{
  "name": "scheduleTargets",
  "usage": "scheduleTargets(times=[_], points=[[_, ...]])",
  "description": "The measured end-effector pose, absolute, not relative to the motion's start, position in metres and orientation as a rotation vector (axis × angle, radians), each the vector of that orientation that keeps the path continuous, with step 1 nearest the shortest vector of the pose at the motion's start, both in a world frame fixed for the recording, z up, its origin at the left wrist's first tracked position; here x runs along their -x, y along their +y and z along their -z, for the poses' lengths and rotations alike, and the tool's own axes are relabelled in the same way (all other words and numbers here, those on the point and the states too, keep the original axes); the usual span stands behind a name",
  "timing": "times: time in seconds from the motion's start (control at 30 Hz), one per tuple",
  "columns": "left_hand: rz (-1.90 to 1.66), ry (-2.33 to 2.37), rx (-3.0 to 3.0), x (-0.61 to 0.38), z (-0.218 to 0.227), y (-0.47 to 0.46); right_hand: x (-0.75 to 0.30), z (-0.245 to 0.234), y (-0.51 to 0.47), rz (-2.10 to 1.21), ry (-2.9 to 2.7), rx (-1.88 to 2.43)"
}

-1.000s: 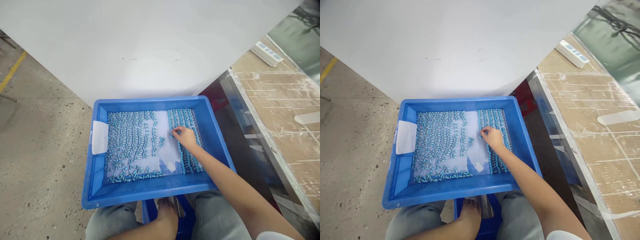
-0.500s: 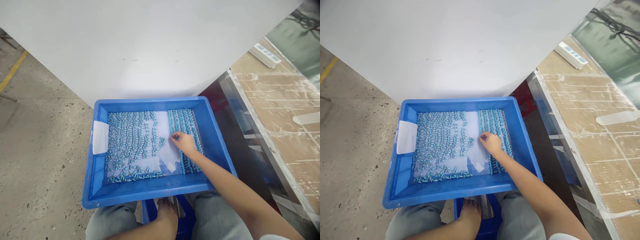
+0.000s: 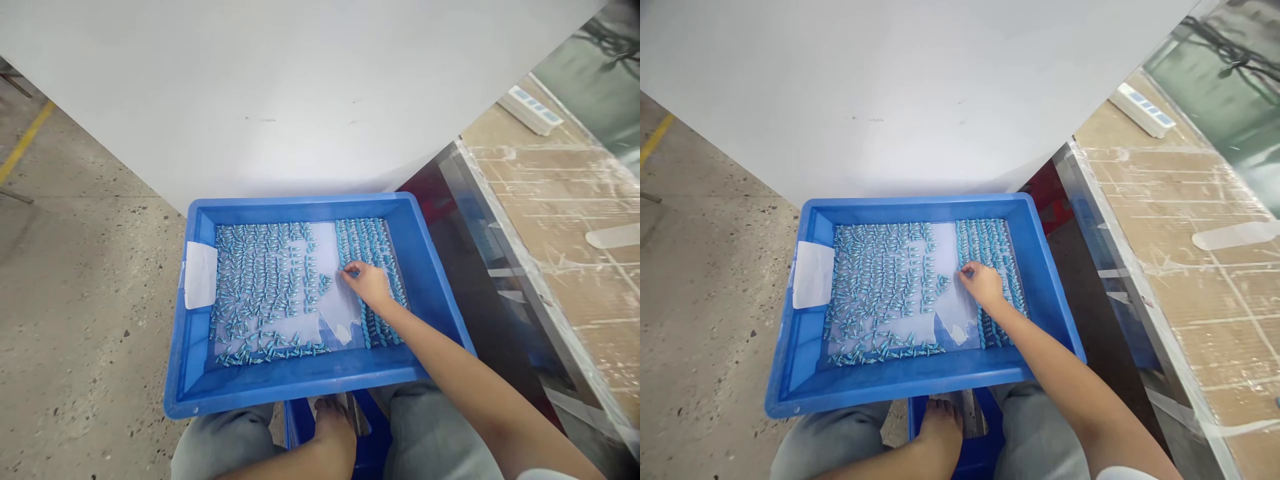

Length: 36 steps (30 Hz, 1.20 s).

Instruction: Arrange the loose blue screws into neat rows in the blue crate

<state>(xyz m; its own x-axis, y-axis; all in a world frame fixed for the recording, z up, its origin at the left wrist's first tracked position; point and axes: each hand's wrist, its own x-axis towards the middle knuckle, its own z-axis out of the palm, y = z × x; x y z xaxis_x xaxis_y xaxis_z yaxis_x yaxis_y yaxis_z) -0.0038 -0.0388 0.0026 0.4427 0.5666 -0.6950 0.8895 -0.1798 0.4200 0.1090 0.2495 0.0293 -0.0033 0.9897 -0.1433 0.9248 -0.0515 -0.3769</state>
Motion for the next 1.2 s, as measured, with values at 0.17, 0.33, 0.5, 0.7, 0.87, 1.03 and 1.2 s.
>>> scheduleTargets(times=[0.17,0.33,0.5,0.7,0.87,1.03,1.2], points=[[0.733,1.078,-1.917,0.005,-0.022,-0.028,-0.11,-0.027,0.251,-0.56,-2.038,2.075],[0.696,1.147,-1.879,0.004,-0.021,-0.028,-0.11,-0.028,0.251,-0.561,-2.045,2.071],[0.702,1.121,-1.88,0.006,-0.023,-0.026,-0.107,-0.039,0.246,-0.563,-2.064,2.077],[0.721,1.105,-1.884,0.006,-0.025,-0.025,-0.088,-0.054,0.237,-0.667,-2.1,2.024],[0.682,1.122,-1.893,0.005,-0.017,-0.03,-0.064,-0.051,0.245,-0.762,-2.119,1.987],[0.678,1.09,-1.921,0.007,-0.015,-0.031,-0.055,-0.045,0.253,-0.795,-2.114,2.02],[0.651,1.142,-1.893,0.007,-0.021,-0.028,-0.073,-0.05,0.254,-0.794,-2.11,2.028]])
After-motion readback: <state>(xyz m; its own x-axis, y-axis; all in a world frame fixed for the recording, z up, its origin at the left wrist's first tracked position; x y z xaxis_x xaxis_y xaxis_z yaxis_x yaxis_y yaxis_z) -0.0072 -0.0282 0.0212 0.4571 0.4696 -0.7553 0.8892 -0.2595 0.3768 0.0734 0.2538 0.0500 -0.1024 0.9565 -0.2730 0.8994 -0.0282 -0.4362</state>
